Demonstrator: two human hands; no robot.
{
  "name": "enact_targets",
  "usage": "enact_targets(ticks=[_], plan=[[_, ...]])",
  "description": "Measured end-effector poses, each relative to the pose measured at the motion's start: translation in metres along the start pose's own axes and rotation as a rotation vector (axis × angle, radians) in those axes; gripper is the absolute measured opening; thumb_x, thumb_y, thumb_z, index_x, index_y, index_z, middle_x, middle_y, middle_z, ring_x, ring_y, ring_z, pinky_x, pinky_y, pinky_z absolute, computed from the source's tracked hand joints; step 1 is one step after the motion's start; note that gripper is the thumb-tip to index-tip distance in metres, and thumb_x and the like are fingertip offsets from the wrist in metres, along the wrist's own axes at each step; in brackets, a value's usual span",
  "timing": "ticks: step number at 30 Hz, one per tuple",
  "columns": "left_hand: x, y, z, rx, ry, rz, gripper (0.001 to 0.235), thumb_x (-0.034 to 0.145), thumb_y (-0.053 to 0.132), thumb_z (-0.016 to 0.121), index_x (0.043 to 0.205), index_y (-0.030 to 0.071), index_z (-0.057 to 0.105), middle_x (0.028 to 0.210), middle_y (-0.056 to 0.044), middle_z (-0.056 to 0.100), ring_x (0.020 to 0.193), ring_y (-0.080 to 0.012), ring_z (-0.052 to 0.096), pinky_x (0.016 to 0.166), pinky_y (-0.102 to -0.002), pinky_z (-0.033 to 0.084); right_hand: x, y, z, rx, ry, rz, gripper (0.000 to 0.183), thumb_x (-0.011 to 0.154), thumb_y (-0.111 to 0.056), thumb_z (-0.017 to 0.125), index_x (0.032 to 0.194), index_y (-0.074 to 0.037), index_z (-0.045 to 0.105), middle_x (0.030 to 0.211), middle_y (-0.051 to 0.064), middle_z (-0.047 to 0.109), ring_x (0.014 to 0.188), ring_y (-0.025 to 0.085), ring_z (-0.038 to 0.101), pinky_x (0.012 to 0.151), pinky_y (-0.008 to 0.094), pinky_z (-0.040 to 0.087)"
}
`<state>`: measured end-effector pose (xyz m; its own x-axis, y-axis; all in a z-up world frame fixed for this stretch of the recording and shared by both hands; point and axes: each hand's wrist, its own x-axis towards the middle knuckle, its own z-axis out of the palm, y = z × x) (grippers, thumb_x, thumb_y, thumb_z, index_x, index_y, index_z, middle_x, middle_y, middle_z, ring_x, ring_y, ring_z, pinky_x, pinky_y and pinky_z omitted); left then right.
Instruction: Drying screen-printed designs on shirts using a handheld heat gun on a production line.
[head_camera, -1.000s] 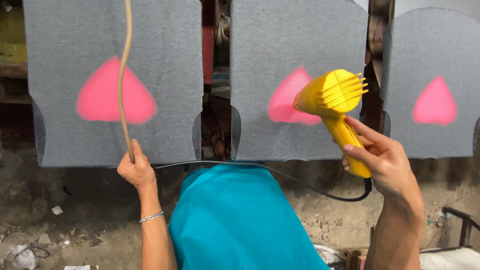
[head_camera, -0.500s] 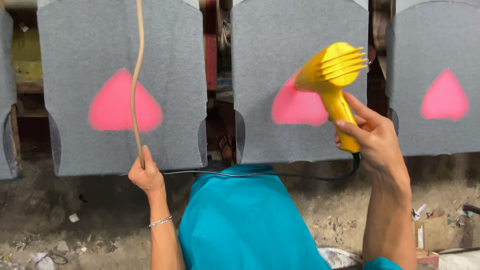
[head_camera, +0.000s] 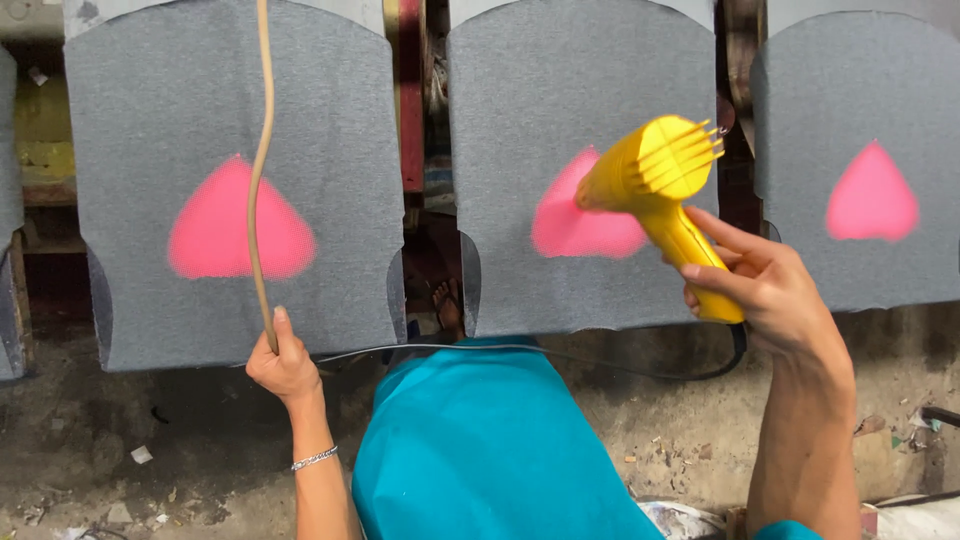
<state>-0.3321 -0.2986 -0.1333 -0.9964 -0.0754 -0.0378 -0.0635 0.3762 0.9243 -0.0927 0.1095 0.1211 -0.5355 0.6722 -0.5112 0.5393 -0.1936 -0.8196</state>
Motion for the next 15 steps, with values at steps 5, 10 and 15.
enact_targets(ticks=[5, 10, 15], plan=[[0.001, -0.007, 0.0, 0.032, -0.01, 0.034, 0.071, 0.111, 0.032, 0.067, 0.05, 0.011, 0.036, 0.047, 0.003, 0.03, 0.046, -0.0095, 0.03, 0.05, -0.029, 0.028, 0.026, 0.015, 0.007, 0.09, 0.028, -0.041, 0.077, 0.086, -0.01, 0.072, 0.159, -0.008, 0.046, 0.075, 0.009, 0.06, 0.058, 0.015, 0.055, 0.055, 0.029, 0.049], [0.001, -0.009, -0.001, 0.048, -0.03, 0.048, 0.069, 0.111, 0.031, 0.066, 0.052, 0.01, 0.038, 0.048, 0.003, 0.032, 0.048, -0.0096, 0.031, 0.053, -0.03, 0.027, -0.004, -0.001, -0.009, 0.025, 0.021, 0.018, 0.074, 0.083, -0.006, 0.07, 0.155, -0.007, 0.052, 0.084, 0.01, 0.059, 0.06, 0.018, 0.051, 0.053, 0.031, 0.043], [0.0, -0.004, -0.003, 0.052, -0.048, 0.043, 0.068, 0.111, 0.03, 0.066, 0.052, 0.011, 0.036, 0.049, 0.004, 0.03, 0.048, -0.0094, 0.029, 0.053, -0.029, 0.025, 0.009, 0.016, -0.003, 0.133, 0.025, 0.024, 0.073, 0.082, -0.006, 0.072, 0.153, -0.009, 0.054, 0.078, 0.009, 0.061, 0.057, 0.016, 0.053, 0.048, 0.03, 0.046]])
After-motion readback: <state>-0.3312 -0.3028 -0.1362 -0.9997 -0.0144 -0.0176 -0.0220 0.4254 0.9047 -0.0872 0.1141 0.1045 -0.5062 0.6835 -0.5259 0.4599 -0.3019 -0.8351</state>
